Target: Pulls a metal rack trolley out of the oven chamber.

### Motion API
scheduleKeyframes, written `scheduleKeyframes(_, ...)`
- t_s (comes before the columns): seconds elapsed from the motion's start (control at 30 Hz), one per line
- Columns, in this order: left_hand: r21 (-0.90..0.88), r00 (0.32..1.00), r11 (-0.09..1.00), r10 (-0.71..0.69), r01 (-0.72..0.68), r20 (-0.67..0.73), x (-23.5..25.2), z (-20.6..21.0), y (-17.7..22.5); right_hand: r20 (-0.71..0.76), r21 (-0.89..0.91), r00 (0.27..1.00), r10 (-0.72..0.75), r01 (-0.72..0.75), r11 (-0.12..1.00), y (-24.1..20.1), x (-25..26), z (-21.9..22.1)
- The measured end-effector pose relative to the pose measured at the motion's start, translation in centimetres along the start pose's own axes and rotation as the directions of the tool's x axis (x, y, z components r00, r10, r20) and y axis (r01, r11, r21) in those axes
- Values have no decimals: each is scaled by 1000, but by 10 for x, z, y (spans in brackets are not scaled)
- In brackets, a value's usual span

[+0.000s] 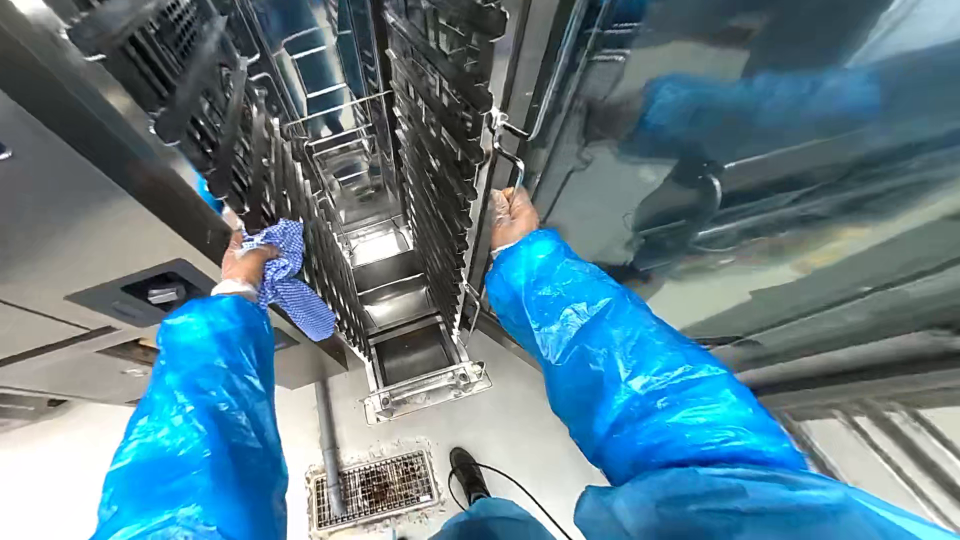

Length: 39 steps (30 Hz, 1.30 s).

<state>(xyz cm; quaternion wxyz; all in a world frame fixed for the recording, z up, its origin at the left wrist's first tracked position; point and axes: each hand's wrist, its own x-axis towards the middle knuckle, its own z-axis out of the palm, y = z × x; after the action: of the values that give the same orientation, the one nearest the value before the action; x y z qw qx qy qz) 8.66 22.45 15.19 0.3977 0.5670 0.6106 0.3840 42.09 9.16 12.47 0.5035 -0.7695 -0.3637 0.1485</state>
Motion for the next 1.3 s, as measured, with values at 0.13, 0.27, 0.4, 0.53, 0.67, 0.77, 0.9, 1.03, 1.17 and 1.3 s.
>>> scheduleKeyframes(0.13, 86, 997, 995, -38, 43, -64, -17, 0, 10, 6, -4, 999, -32, 32, 999, 5, -8, -9)
scheduleKeyframes(0.27, 160, 993, 985, -54, 71, -104, -33, 0, 9, 14, 18, 1000, -27, 27, 999, 11, -19, -15)
scheduleKeyframes(0.4, 208, 986, 972, -77, 107, -149, -37, 1, 14, 34, 41, 999, 9, -10, 999, 6, -22, -19)
scheduleKeyframes(0.53, 222, 979, 966, -90, 130, -184, -31, 6, 19, 1, 6, 1000, 3, -3, 1000, 1, -18, -18)
scheduleKeyframes(0.67, 234, 982, 963, -94, 131, -163, -15, 7, 19, -24, -4, 1000, 8, -8, 1000, -1, -9, -7)
scheduleKeyframes(0.77, 214, 983, 969, -87, 120, -161, -5, 10, 20, -44, -16, 999, 21, -22, 1000, -7, 1, -1)
scheduleKeyframes(0.9, 250, 982, 960, -88, 128, -168, -10, 8, 19, -60, -11, 998, 26, -27, 1000, -3, -1, 1)
scheduleKeyframes(1.03, 277, 981, 948, -113, 155, -160, -13, 3, 22, -51, -25, 997, 49, -51, 998, -9, -11, -2)
scheduleKeyframes(1.17, 295, 977, 940, -126, 173, -170, -19, 0, 18, -65, -26, 996, 68, -69, 997, -9, -20, -4)
scheduleKeyframes(1.3, 310, 977, 932, -146, 188, -155, -21, -1, 25, -70, -12, 992, 105, -106, 994, -16, -24, -5)
